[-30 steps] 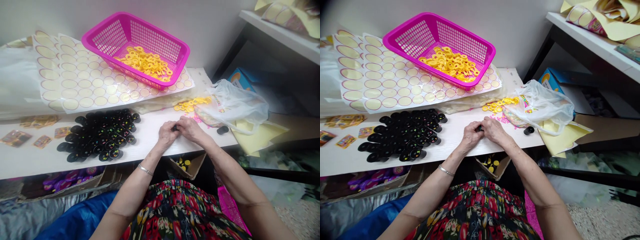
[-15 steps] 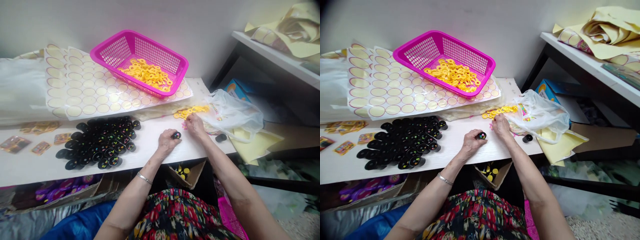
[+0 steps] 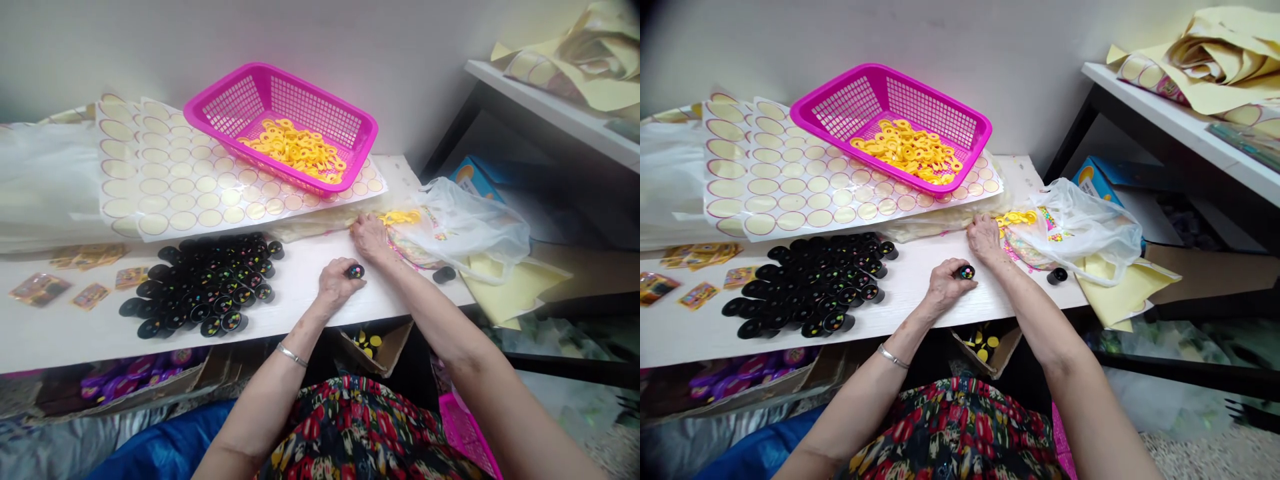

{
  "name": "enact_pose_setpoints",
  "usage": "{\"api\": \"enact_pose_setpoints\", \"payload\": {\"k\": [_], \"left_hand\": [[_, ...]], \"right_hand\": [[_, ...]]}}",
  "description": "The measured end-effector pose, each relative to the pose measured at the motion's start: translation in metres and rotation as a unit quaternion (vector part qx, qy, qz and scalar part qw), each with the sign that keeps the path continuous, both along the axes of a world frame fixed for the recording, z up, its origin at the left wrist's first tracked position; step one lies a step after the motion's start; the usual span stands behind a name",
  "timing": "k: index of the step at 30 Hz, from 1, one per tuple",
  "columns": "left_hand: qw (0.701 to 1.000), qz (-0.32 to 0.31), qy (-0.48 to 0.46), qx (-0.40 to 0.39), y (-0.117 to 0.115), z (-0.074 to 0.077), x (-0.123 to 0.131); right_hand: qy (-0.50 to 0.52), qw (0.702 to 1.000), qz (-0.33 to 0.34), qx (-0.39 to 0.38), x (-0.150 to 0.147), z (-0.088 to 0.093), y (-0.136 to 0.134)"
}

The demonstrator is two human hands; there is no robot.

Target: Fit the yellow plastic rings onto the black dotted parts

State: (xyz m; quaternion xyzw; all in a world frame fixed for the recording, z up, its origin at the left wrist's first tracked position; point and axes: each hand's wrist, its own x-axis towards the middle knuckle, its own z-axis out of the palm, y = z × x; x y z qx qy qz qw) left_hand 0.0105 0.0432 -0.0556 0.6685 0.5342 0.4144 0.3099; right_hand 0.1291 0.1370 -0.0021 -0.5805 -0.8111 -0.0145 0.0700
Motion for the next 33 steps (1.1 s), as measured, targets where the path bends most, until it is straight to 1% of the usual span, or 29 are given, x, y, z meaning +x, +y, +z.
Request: {"api": "enact_pose_setpoints", "payload": {"k": [2,3,5,6,7,9,11,12,14,18,21,23,24,26,28,30,31,33], "left_hand": [[1.0,0.006,0.0,-0.002,0.0,-0.001,0.0],[1.0,0.01,0.001,-0.005,0.0,-0.001,0.0],[1.0,0.01,0.011,-0.011,0.0,0.001,0.0],[1.0,0.007,0.017,-0.015,-0.001,0.002,0.0],[1.0,0.002,0.023,-0.018,-0.001,0.004,0.0],[0.999,-0.008,0.031,-0.021,-0.002,0.008,-0.001],[0.999,-0.018,0.039,-0.021,-0.003,0.012,-0.001],[0.999,-0.024,0.044,-0.022,-0.004,0.014,-0.001],[0.998,-0.034,0.053,-0.022,-0.004,0.017,-0.001],[0.997,-0.039,0.062,-0.019,-0.005,0.021,0.0],[0.997,-0.044,0.063,-0.019,-0.005,0.022,0.0],[0.997,-0.048,0.064,-0.018,-0.005,0.023,0.0],[0.997,-0.05,0.064,-0.018,-0.005,0.023,0.0],[0.996,-0.05,0.064,-0.019,-0.005,0.022,0.0],[0.997,-0.051,0.062,-0.019,-0.005,0.021,0.001],[0.997,-0.057,0.059,-0.015,-0.005,0.02,0.001],[0.996,-0.059,0.058,-0.011,-0.005,0.019,0.001],[0.996,-0.061,0.059,-0.006,-0.005,0.019,0.001]], "right_hand": [[0.018,1.0,0.01,0.014,0.004,0.004,-0.004],[0.04,0.999,0.005,0.021,0.007,0.007,-0.008],[0.115,0.993,-0.014,0.021,0.016,0.012,-0.02],[0.165,0.986,-0.024,0.008,0.022,0.013,-0.029],[0.219,0.975,-0.031,-0.016,0.028,0.013,-0.039],[0.319,0.943,-0.059,-0.075,0.043,0.009,-0.061],[0.373,0.912,-0.104,-0.135,0.056,0.002,-0.082],[0.381,0.903,-0.121,-0.157,0.061,-0.001,-0.09],[0.374,0.903,-0.127,-0.167,0.069,-0.007,-0.103],[0.32,0.937,-0.094,-0.102,0.072,-0.008,-0.115],[0.24,0.963,-0.078,-0.095,0.068,-0.007,-0.122],[0.198,0.972,-0.075,-0.097,0.065,-0.007,-0.126],[0.196,0.973,-0.075,-0.092,0.063,-0.008,-0.127],[0.24,0.966,-0.072,-0.07,0.06,-0.008,-0.128],[0.324,0.944,-0.057,-0.038,0.056,-0.006,-0.126],[0.388,0.921,-0.025,-0.017,0.05,0.0,-0.124],[0.397,0.918,-0.003,-0.014,0.046,0.003,-0.123],[0.375,0.926,0.037,-0.015,0.038,0.01,-0.12]]}}
